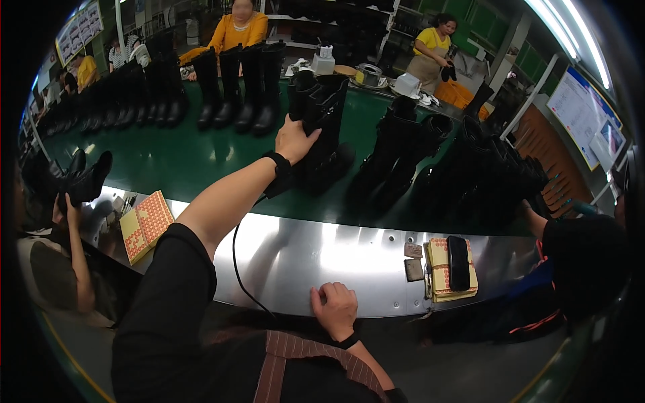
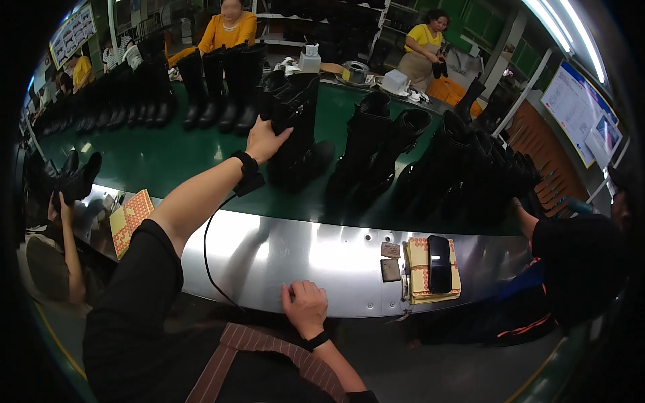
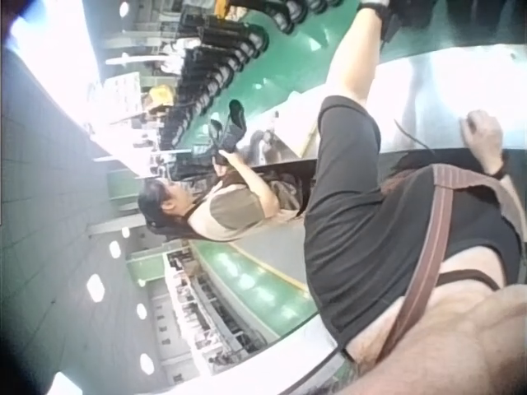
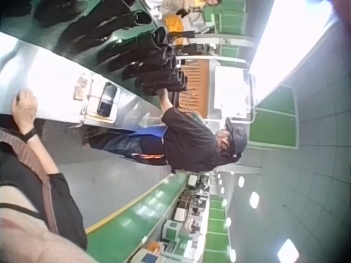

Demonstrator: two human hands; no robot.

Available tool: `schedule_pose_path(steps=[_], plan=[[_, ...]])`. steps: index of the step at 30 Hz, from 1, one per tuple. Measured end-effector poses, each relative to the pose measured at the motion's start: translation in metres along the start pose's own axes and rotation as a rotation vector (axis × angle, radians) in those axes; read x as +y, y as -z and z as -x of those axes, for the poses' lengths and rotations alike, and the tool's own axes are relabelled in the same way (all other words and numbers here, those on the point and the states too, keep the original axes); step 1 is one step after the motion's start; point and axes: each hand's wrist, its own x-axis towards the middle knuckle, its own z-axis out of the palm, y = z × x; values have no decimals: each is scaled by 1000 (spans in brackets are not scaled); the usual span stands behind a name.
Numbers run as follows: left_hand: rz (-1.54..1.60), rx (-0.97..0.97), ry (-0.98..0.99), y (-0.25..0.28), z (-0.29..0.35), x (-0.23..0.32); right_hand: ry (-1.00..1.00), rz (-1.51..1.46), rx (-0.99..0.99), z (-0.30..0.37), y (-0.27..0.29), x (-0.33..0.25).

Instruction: The worker is inspecting finished black boots on a conveyor belt, checking the zippers, and lining them up.

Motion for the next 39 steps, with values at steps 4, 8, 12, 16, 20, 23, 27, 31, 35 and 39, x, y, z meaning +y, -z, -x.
schedule_pose_path(steps=[4,8,12,16,20,23,27,31,35,39], plan=[[-86,-86,16,43,8,21,-18,-6,-13,1,5,-2],[-47,-58,-330,99,47,78,-439,-477,-185,-13,28,-8],[-2,-142,-395,149,109,122,-29,-433,-50,-36,50,-26],[-40,-234,-427,172,152,136,41,-345,-28,-49,51,-58],[-11,-138,-519,176,164,135,27,-280,40,-42,54,-62],[-57,-142,-481,178,166,130,-34,-375,-75,-16,69,-29],[-18,-152,-482,180,170,121,-453,-337,-7,70,108,53],[33,-106,-558,182,178,113,-875,444,86,205,205,112],[42,-86,-548,185,184,107,-921,1301,315,287,383,71],[42,-92,-553,184,184,106,-665,1803,666,222,517,-39]])
